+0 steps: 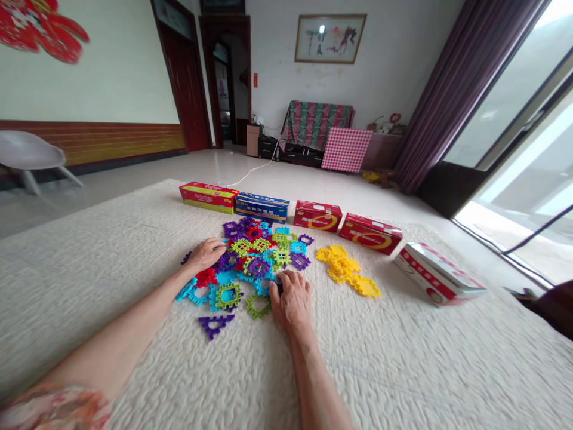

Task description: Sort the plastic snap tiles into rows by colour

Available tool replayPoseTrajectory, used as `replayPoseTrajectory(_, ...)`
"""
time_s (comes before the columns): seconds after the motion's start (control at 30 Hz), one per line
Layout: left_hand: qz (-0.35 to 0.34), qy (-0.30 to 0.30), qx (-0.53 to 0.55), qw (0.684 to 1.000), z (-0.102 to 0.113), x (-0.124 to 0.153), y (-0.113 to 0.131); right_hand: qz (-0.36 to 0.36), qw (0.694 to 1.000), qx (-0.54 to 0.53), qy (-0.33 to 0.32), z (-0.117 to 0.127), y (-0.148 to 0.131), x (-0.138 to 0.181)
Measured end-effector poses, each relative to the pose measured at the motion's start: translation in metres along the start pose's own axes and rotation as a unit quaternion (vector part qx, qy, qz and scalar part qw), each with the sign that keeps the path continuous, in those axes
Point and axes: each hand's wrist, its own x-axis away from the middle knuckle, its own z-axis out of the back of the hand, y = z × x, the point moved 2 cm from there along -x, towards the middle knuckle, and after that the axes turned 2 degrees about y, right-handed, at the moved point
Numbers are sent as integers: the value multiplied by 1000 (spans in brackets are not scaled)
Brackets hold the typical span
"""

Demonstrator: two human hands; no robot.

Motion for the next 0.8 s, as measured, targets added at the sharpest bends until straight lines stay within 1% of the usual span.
replayPoseTrajectory(0.23,-1,-1,-2,1000,0,2,-2,6,1000,-23,-6,5,-2,6)
replayPoseTrajectory(0.4,2,6,7,1000,2,9,4,3,1000,-31,-3,6,-3,9)
replayPoseTrajectory(0.5,28,-17,29,999,12,8,11,4,999,-38,1,4,0,9)
replayPoseTrajectory(0.6,42,-25,59,997,30,6,12,-3,999,-52,8,2,4,9)
replayPoseTrajectory(0.7,48,-21,49,997,46,10,0,9,997,-77,30,1,4,9)
replayPoseTrajectory(0.8,51,-24,24,998,52,24,-18,67,991,-94,62,5,-8,10)
